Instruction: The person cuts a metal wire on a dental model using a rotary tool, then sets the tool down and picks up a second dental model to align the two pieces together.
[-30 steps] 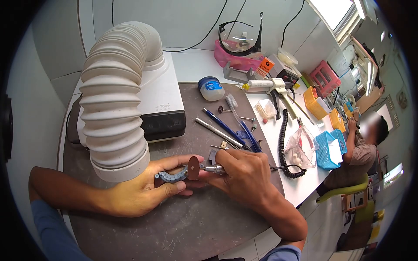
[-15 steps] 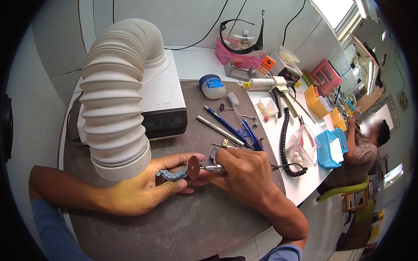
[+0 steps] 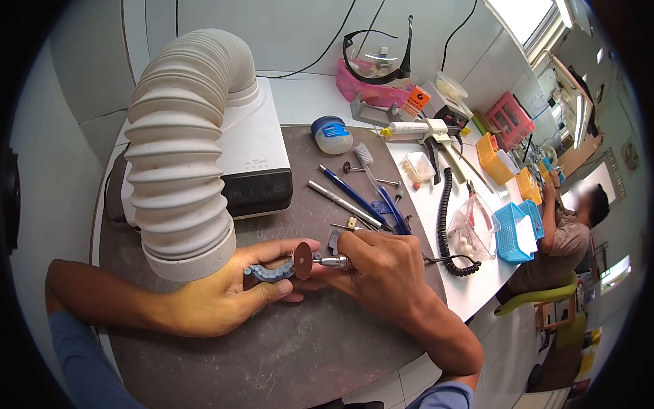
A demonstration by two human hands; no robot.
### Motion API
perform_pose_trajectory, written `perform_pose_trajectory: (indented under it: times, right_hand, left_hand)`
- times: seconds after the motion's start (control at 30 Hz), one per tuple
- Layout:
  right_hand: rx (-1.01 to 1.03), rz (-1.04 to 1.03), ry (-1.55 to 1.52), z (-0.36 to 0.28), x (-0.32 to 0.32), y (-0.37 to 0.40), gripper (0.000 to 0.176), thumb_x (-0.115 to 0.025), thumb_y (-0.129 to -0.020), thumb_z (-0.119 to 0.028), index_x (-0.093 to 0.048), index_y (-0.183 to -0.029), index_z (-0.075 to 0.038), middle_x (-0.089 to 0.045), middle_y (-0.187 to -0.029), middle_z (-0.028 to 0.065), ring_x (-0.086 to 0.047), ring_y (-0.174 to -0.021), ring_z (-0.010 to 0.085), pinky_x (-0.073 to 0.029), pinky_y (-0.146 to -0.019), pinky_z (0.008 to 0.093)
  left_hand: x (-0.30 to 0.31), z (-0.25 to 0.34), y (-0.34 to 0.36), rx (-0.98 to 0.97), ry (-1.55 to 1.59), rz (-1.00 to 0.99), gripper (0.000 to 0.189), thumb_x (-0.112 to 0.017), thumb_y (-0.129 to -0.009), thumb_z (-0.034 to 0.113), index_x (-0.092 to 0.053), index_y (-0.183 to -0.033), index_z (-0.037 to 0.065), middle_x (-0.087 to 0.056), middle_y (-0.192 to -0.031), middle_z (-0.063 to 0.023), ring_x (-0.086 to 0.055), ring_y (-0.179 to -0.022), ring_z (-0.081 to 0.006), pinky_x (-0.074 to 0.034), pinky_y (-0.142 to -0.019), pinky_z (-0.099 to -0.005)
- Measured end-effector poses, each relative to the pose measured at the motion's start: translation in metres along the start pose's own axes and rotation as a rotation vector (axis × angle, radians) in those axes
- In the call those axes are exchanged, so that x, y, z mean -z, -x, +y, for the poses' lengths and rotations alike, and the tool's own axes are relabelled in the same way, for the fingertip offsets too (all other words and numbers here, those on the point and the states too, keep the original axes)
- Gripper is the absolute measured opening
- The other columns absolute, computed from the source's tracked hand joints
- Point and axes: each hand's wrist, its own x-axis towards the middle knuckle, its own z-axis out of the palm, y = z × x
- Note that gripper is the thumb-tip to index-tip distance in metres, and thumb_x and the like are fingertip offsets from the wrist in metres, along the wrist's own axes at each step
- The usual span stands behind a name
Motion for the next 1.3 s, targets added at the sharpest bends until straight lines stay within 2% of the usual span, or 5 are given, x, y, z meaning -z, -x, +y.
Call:
perform_pose_trajectory:
  times: [0.27, 0.6, 1.03, 1.3]
  right_hand:
    - [0.008, 0.007, -0.013, -0.0004, -0.0001, -0.0011, 0.045, -0.084, -0.072, -0.039, -0.051, -0.065, -0.01, -0.052, -0.055, 0.0035, -0.056, -0.046, 0.0205, -0.041, -0.042, 0.0348]
    - [-0.033, 0.031, -0.022, 0.0001, -0.0022, 0.0009, 0.045, -0.084, -0.073, -0.039, -0.051, -0.065, -0.009, -0.052, -0.053, 0.0033, -0.055, -0.044, 0.019, -0.04, -0.04, 0.0341]
    - [-0.014, 0.002, -0.005, -0.0003, -0.0011, 0.0003, 0.043, -0.085, -0.07, -0.038, -0.053, -0.066, -0.009, -0.053, -0.055, 0.0037, -0.058, -0.047, 0.0207, -0.041, -0.042, 0.0345]
    - [-0.005, -0.009, -0.007, -0.0002, -0.0006, 0.0004, 0.042, -0.085, -0.068, -0.036, -0.054, -0.068, -0.01, -0.053, -0.056, 0.0038, -0.058, -0.048, 0.0201, -0.043, -0.044, 0.0344]
  left_hand:
    - [0.0011, 0.0048, -0.0001, 0.025, -0.016, -0.019, 0.047, -0.042, -0.104, 0.005, -0.029, -0.149, 0.002, -0.048, -0.143, -0.0143, -0.05, -0.132, -0.0198, -0.044, -0.107, -0.0305]
    - [0.0007, 0.0034, -0.0007, -0.011, 0.046, -0.023, 0.051, -0.044, -0.103, 0.005, -0.026, -0.15, 0.0, -0.048, -0.143, -0.0153, -0.05, -0.132, -0.021, -0.042, -0.111, -0.0335]
    - [0.0013, -0.0011, -0.0018, -0.027, -0.065, -0.004, 0.047, -0.044, -0.102, 0.001, -0.031, -0.147, 0.0, -0.05, -0.14, -0.0147, -0.051, -0.131, -0.0201, -0.042, -0.111, -0.0314]
    - [0.0018, -0.0009, -0.0012, -0.02, -0.056, -0.019, 0.048, -0.046, -0.102, 0.003, -0.031, -0.148, 0.0, -0.053, -0.136, -0.0134, -0.052, -0.129, -0.018, -0.042, -0.11, -0.03]
